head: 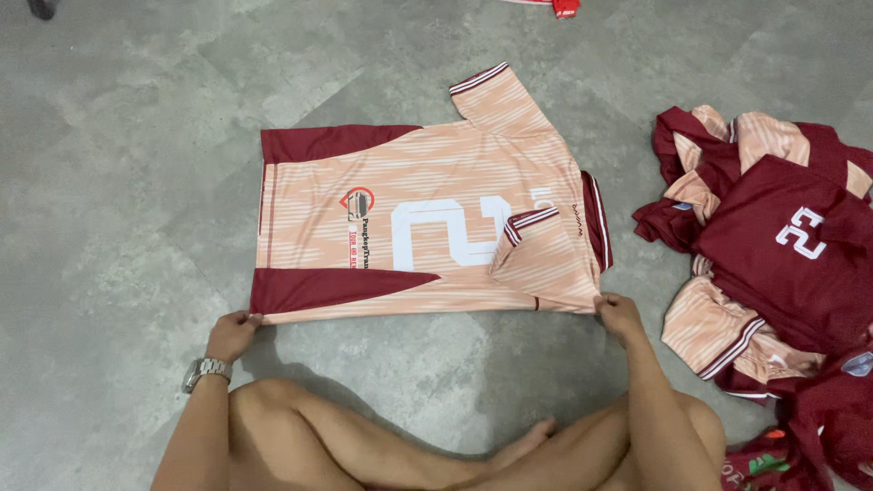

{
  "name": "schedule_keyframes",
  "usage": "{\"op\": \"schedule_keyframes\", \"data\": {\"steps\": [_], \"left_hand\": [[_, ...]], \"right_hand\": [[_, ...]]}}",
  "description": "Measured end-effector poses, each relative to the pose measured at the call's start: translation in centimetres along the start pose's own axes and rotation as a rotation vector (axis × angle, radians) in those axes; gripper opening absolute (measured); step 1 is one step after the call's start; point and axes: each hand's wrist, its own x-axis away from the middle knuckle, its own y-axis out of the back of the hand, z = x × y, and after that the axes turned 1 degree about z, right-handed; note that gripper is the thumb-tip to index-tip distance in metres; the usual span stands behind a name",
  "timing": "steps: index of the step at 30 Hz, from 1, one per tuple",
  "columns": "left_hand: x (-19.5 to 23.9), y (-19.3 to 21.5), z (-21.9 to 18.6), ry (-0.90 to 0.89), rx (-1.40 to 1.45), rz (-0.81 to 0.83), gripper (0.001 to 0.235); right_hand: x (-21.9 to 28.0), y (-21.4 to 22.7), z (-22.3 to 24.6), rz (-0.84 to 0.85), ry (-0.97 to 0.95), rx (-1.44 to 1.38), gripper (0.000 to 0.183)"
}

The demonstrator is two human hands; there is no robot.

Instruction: The person sits on the floor and folds several sports jerseys by hand. They smooth out each jersey, fold the sleeves inward, and then fold the body into a compact rectangle before placing it aside.

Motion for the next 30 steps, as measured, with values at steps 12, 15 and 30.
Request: {"op": "schedule_keyframes", "data": {"steps": [12,15,30], "left_hand": [[2.2,0.8,-2.7,-0.217,-0.8,0.013,0.055],[2.4,-0.5,-6.1,-0.397,-0.832,0.078,0.058],[-1.8,2.7,-4.9,-0.297,-0.452,0.203,0.016]], "right_hand": [[2.3,-0.5,5.3,-0.032,0.225,0.218,0.03],[2.4,-3.1,7.8,0.001,0.314,0.147,0.038],[-2.9,-0.9,10.5,0.032,0.307,0.078,0.023]]}}
